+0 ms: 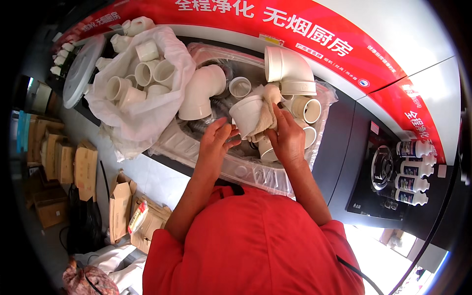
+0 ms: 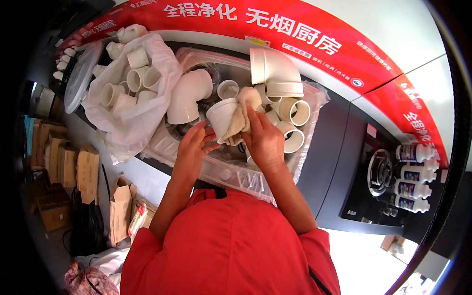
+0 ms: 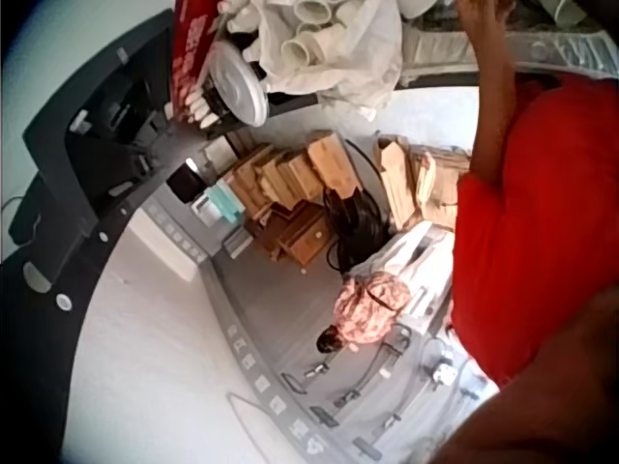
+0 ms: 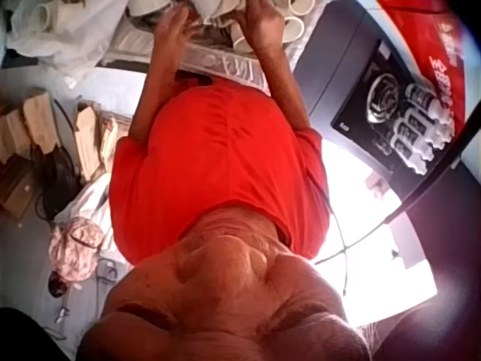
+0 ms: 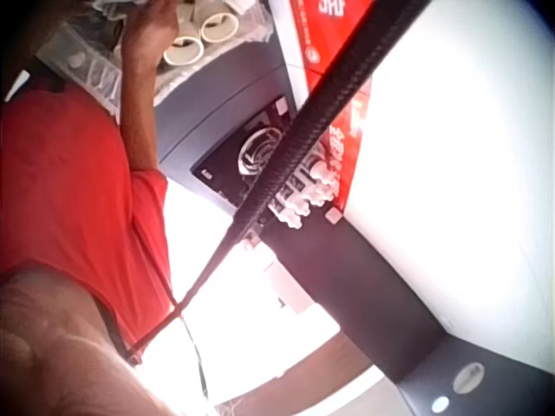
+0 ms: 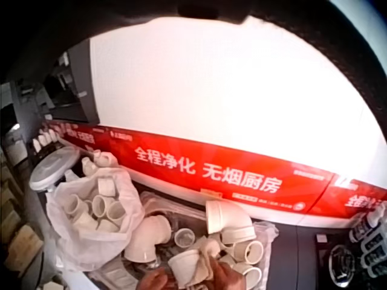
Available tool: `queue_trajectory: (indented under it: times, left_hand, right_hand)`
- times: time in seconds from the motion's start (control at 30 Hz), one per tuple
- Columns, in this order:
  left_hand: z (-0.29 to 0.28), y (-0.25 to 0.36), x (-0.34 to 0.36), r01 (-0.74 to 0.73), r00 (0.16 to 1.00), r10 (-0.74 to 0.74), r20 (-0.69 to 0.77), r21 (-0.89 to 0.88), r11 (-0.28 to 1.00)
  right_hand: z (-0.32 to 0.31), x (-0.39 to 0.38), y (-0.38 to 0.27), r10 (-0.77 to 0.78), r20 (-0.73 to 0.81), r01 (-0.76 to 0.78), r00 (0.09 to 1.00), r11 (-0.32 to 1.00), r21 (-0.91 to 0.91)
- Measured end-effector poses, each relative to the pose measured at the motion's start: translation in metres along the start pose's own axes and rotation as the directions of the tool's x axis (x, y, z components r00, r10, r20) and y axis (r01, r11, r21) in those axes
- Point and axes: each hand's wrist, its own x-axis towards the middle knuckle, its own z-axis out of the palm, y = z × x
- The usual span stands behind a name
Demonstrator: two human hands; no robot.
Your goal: The person wipes white plastic pipe fittings with a cloth, handling them one at a time from a pile on a tray. They rotate each piece to wipe different surfaces and place the cleaned items back into the pile.
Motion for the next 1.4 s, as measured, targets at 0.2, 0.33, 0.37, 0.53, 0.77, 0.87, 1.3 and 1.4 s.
queue_trajectory:
  times: [0.2,0.33,0.37,0.53,0.77,0.87,1.3,1.4]
  left_hand:
    - [0.019,0.001,0.024,0.099,0.98,-0.016,0.199,-0.413,0.905]
    - [0.017,-0.009,0.032,0.106,0.994,-0.073,0.086,-0.479,0.871]
    - [0.016,-0.009,0.032,0.094,0.996,-0.077,0.054,-0.516,0.851]
    - [0.004,0.011,0.033,0.098,0.995,-0.093,0.043,-0.663,0.742]
    - [0.008,0.013,0.035,-0.147,0.986,0.166,-0.001,-0.476,0.867]
    - [0.025,0.003,0.03,-0.298,0.946,0.32,0.048,-0.258,0.919]
    - [0.051,-0.011,-0.001,0.036,0.956,0.057,0.287,-0.309,0.951]
    - [0.053,-0.004,-0.009,-0.007,0.949,0.042,0.313,-0.111,0.994]
  right_hand:
    - [-0.004,0.001,-0.021,-0.251,-0.047,0.247,0.967,0.966,-0.072]
    - [-0.003,-0.003,-0.03,-0.278,-0.04,0.274,0.96,0.958,-0.085]
    - [-0.001,-0.003,-0.028,-0.287,-0.061,0.285,0.956,0.958,-0.043]
    - [-0.004,-0.015,0.008,-0.058,-0.025,0.061,0.998,0.987,0.152]
    - [-0.009,-0.039,0.045,0.51,0.278,-0.557,0.814,0.55,0.622]
    - [-0.007,-0.036,0.017,0.404,0.426,-0.554,0.809,0.282,0.784]
    - [-0.016,-0.04,-0.028,0.099,0.494,-0.499,0.864,0.314,0.808]
    - [0.001,-0.041,-0.01,-0.121,0.334,-0.205,0.935,0.587,0.784]
